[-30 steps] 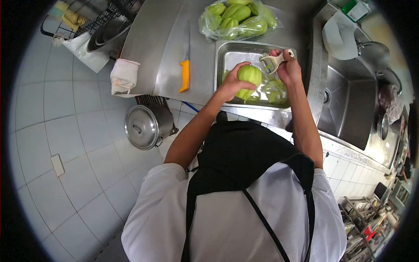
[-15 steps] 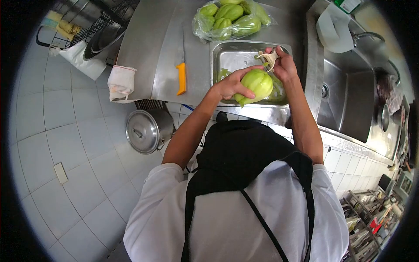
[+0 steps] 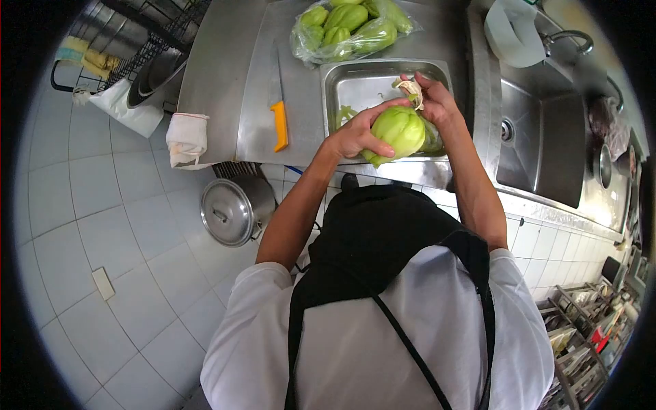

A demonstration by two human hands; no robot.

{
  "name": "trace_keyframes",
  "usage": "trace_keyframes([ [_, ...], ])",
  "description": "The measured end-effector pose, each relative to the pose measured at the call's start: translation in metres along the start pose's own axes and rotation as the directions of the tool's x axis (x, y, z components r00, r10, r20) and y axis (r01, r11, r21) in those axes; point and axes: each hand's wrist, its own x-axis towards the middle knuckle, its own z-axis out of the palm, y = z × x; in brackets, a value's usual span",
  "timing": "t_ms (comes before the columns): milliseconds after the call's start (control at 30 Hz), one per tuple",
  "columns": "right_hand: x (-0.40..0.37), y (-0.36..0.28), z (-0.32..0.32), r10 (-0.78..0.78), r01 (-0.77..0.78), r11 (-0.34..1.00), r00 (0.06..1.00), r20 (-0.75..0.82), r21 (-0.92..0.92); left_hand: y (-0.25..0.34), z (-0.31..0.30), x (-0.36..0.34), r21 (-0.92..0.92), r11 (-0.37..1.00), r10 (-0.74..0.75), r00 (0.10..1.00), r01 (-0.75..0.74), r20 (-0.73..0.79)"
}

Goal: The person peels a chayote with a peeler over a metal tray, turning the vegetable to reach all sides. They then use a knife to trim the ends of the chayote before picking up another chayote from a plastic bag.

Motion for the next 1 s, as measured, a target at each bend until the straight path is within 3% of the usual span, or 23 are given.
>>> trace_keyframes([
  [67,0.0,0.0,-0.001,0.018,-0.019,1.0,0.999,0.045,0.005,0.0,0.001,0.001,0.058,0.998,-0.003,1.0,0.004,-0.024],
  [167,-0.02,0.002,0.03,-0.234,0.227,0.972,0.963,-0.133,-0.064,-0.007,-0.004,-0.001,0.102,0.994,-0.017,0.997,0.024,-0.073],
  [200,-0.019,-0.005,0.025,-0.28,0.269,0.957,0.955,-0.098,-0.112,-0.012,-0.009,0.0,0.11,0.993,-0.024,0.996,0.034,-0.089],
  [267,-0.029,-0.007,0.033,-0.46,0.423,0.87,0.881,-0.106,-0.254,-0.025,-0.023,0.006,0.35,0.931,-0.02,0.971,0.106,-0.239],
  [333,-0.034,-0.007,0.035,-0.597,0.534,0.762,0.798,-0.08,-0.366,-0.03,-0.037,0.016,0.492,0.833,-0.06,0.925,0.253,-0.375],
  [400,-0.036,-0.002,0.034,-0.647,0.539,0.693,0.757,-0.084,-0.479,-0.028,-0.048,0.028,0.532,0.72,-0.155,0.85,0.446,-0.503],
  [500,-0.042,0.008,0.038,-0.683,0.523,0.609,0.728,-0.058,-0.596,-0.018,-0.057,0.038,0.52,0.539,-0.348,0.737,0.663,-0.579],
  [533,-0.044,0.009,0.04,-0.69,0.519,0.584,0.723,-0.045,-0.624,0.001,-0.04,0.031,0.531,0.599,-0.35,0.792,0.599,-0.499],
  [633,-0.052,0.01,0.042,-0.701,0.577,0.622,0.711,-0.049,-0.53,-0.012,-0.047,0.027,0.559,0.646,-0.199,0.822,0.52,-0.534],
  [733,-0.058,0.012,0.047,-0.686,0.628,0.648,0.727,0.028,-0.432,-0.021,-0.041,0.013,0.318,0.878,-0.106,0.795,0.357,-0.598],
  [800,-0.06,0.019,0.056,-0.661,0.623,0.681,0.749,0.041,-0.385,-0.019,-0.028,0.006,0.182,0.958,-0.087,0.828,0.222,-0.554],
  [933,-0.065,0.039,0.08,-0.615,0.608,0.723,0.783,0.095,-0.329,-0.024,-0.021,0.008,0.058,0.998,0.03,0.894,-0.005,-0.447],
  [1000,-0.067,0.049,0.093,-0.597,0.602,0.732,0.792,0.126,-0.32,-0.025,-0.02,0.009,0.037,0.999,0.027,0.906,-0.012,-0.423],
])
